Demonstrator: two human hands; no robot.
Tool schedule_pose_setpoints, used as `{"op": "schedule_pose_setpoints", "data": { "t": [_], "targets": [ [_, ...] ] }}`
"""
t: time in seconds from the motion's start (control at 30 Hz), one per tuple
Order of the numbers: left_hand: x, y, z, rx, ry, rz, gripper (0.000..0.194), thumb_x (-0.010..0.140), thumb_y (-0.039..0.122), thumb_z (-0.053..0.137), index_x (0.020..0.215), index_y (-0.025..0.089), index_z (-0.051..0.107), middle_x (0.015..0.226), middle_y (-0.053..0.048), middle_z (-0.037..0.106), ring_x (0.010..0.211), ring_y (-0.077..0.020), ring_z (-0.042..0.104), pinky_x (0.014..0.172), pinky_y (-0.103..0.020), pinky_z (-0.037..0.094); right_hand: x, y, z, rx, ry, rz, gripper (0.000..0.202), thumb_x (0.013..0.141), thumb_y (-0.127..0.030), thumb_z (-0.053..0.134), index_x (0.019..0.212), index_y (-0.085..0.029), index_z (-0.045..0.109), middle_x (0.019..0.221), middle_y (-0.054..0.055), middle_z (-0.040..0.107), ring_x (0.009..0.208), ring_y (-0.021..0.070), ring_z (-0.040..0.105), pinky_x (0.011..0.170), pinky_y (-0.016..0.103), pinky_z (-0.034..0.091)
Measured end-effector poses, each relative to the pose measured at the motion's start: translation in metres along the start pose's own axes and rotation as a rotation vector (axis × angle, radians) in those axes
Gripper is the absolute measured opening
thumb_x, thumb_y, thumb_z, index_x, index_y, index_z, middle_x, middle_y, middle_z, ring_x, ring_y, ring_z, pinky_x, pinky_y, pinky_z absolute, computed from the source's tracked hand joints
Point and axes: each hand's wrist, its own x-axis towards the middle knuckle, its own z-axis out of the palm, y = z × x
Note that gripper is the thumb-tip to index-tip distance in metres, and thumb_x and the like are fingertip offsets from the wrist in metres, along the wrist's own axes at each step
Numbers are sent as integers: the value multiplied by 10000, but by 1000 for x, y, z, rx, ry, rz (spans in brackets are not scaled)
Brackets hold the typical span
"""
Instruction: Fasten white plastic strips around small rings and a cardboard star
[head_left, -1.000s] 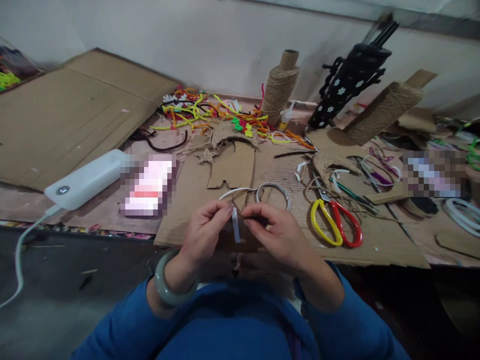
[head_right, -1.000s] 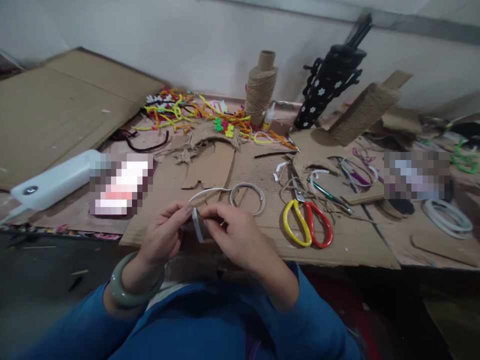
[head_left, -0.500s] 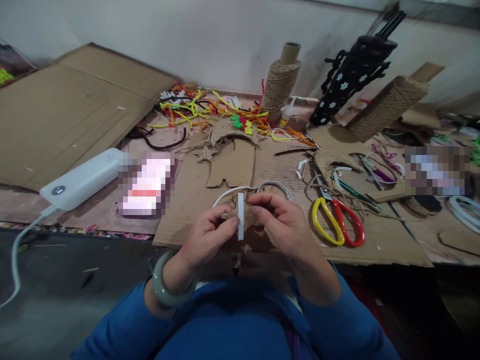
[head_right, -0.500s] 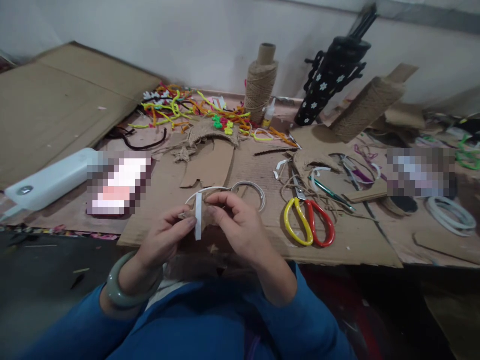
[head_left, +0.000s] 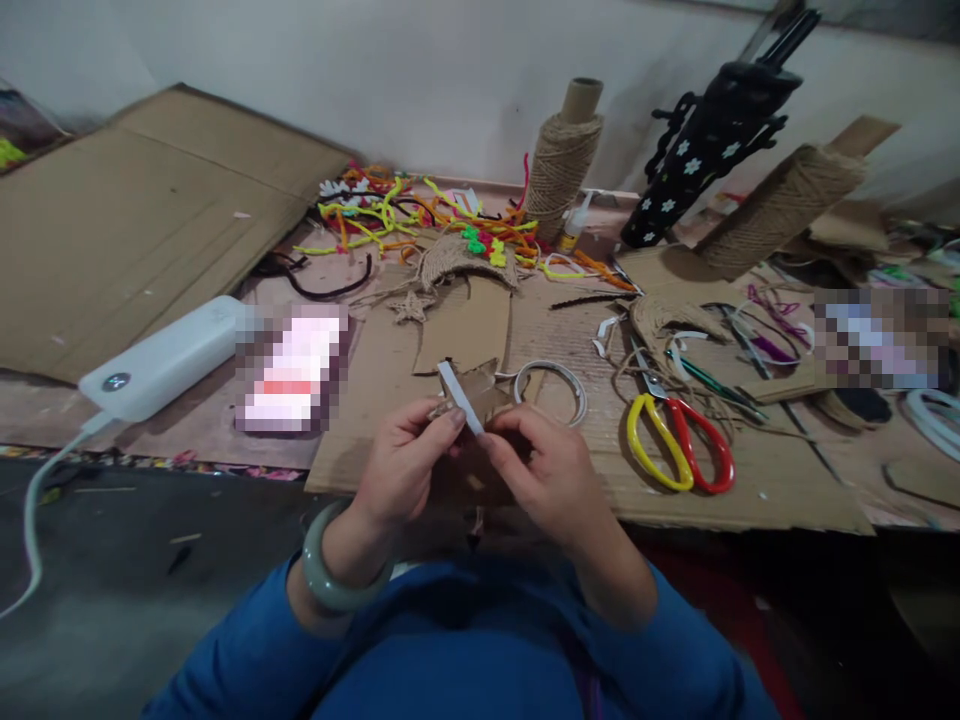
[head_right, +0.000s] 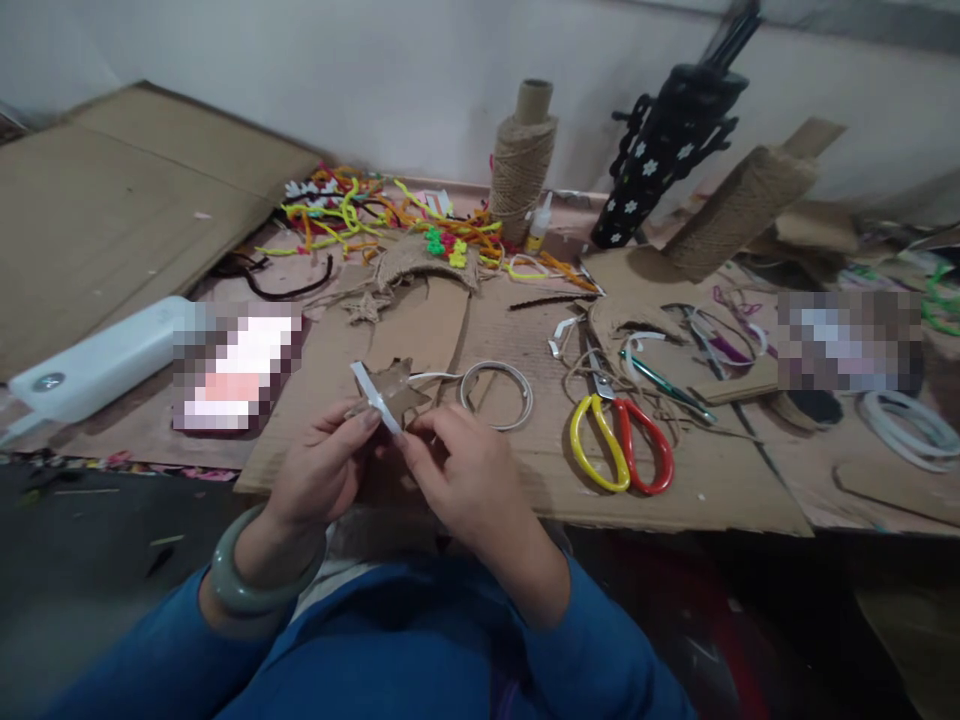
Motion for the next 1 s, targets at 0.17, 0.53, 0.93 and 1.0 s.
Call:
{"op": "schedule_pose_setpoints", "data": {
  "t": [0.17, 0.53, 0.93, 1.0],
  "targets": [
    [0, 0, -2, 13, -22, -29, 147, 672, 295, 744, 651, 166, 678, 587, 12, 623, 536, -89, 515, 528, -200, 426, 1, 1, -1, 126, -58, 130, 142, 864, -215, 537, 738, -195, 599, 655, -13, 608, 625, 122, 562, 588, 237, 423],
    [3, 3, -1, 13, -29, -62, 132, 658, 264, 731, 625, 164, 651, 554, 5, 636, 503, -97, 543, 482, -203, 401, -4, 5, -3, 40, 77, -29, 116, 883, -197, 529, 789, -215, 593, 716, -1, 630, 668, 132, 588, 612, 247, 462],
    [3, 5, 1, -2, -14, -55, 123, 662, 245, 735, 617, 165, 653, 546, 13, 633, 501, -95, 561, 474, -196, 412, -3, 8, 5, -200, 172, -267, 132, 882, -151, 540, 846, -212, 651, 769, 45, 689, 740, 161, 643, 690, 276, 527],
    [3, 5, 2, 13, -13, -61, 120, 665, 251, 729, 624, 166, 654, 553, 11, 636, 507, -101, 568, 475, -200, 418, -3, 9, 5, -209, 172, -269, 149, 887, -151, 529, 851, -217, 658, 775, 45, 693, 746, 164, 647, 692, 282, 530]
  ]
}}
